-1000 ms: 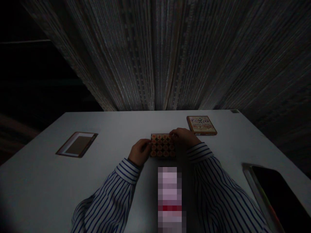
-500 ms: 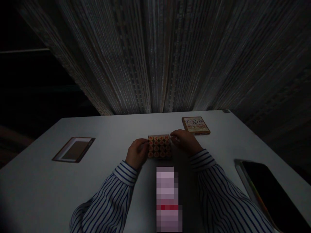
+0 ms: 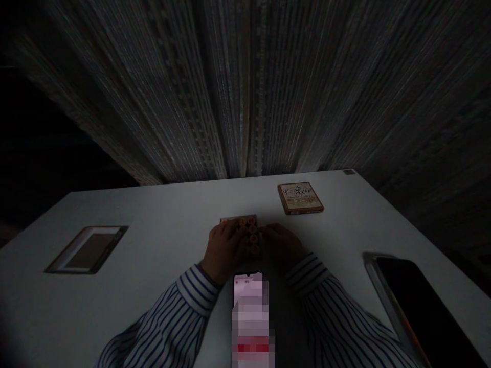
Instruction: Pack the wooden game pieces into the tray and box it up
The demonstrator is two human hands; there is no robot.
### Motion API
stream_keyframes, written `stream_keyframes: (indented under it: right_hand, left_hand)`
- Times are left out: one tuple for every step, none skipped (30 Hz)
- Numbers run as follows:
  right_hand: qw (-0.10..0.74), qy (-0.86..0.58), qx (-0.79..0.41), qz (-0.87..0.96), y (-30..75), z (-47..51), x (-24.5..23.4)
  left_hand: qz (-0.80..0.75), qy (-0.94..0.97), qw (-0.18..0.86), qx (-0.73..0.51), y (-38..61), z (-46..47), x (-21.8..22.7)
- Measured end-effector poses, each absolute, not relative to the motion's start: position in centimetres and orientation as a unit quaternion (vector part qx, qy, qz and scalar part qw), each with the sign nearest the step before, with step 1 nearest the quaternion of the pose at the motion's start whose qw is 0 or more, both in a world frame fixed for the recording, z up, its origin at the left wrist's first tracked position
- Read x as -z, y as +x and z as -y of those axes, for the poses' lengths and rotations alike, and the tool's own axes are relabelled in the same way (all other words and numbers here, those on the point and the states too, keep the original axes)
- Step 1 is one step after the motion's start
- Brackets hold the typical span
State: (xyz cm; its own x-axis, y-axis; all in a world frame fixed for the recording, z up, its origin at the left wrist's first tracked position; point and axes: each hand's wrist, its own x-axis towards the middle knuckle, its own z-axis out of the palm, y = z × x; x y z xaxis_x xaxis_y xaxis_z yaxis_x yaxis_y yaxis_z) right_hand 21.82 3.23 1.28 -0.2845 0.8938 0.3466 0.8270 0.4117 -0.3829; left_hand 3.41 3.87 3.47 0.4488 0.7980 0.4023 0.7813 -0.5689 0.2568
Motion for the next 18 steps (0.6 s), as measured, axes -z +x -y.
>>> stream_keyframes:
  right_hand:
    - [0.253,-0.54,-0.057,0.801,21.9,-3.2,-1.3]
    - [0.249,-0.54,-0.051,0.802,21.9,-3.2,-1.2]
    - [0.248,-0.538,-0.048,0.804,22.0,-3.2,-1.2]
    - [0.25,-0.534,-0.048,0.806,22.0,-3.2,-1.2]
    - [0.254,-0.531,-0.049,0.807,22.1,-3.2,-1.1]
    - [0.259,-0.529,-0.05,0.807,22.1,-3.2,-1.1]
    - [0.263,-0.528,-0.051,0.806,22.1,-3.2,-1.1]
    - [0.263,-0.525,-0.052,0.808,22.1,-3.2,-1.0]
    - [0.262,-0.524,-0.052,0.809,22.1,-3.2,-1.0]
    - [0.261,-0.523,-0.052,0.81,22.1,-3.2,-1.0]
    - [0.26,-0.522,-0.051,0.811,22.2,-3.2,-1.0]
    - [0.26,-0.522,-0.05,0.811,22.2,-3.2,-0.9]
    - [0.261,-0.522,-0.048,0.811,22.3,-3.2,-0.9]
    - [0.261,-0.523,-0.046,0.81,22.4,-3.2,-0.9]
    - [0.26,-0.523,-0.045,0.81,22.5,-3.3,-0.9]
    - [0.258,-0.52,-0.044,0.813,22.5,-3.3,-0.8]
    - [0.256,-0.516,-0.044,0.816,22.6,-3.3,-0.7]
    - [0.255,-0.513,-0.044,0.819,22.6,-3.3,-0.7]
  left_hand:
    - [-0.458,0.854,0.012,-0.247,3.4,-3.8,-3.5]
    - [-0.454,0.856,0.006,-0.248,3.4,-3.8,-3.6]
    - [-0.451,0.858,0.001,-0.248,3.4,-3.7,-3.6]
    - [-0.449,0.859,-0.003,-0.247,3.4,-3.7,-3.6]
    - [-0.448,0.859,-0.004,-0.248,3.4,-3.7,-3.5]
    - [-0.446,0.86,-0.002,-0.247,3.5,-3.6,-3.4]
    - [-0.444,0.861,0.001,-0.248,3.6,-3.6,-3.3]
    - [-0.442,0.862,0.006,-0.248,3.7,-3.5,-3.2]
    - [-0.439,0.864,0.011,-0.249,3.7,-3.4,-3.1]
    - [-0.437,0.864,0.013,-0.25,3.7,-3.3,-2.9]
    - [-0.44,0.862,0.014,-0.253,3.7,-3.3,-2.8]
    - [-0.447,0.856,0.013,-0.258,3.5,-3.2,-2.6]
    - [-0.459,0.847,0.011,-0.267,3.2,-3.2,-2.4]
    - [-0.476,0.834,0.009,-0.279,2.8,-3.3,-2.3]
    - [-0.494,0.817,0.007,-0.296,2.2,-3.4,-2.1]
    - [-0.515,0.797,0.008,-0.314,1.5,-3.5,-1.9]
    - [-0.534,0.779,0.009,-0.329,0.8,-3.6,-1.7]
    - [-0.548,0.763,0.005,-0.342,0.1,-3.8,-1.6]
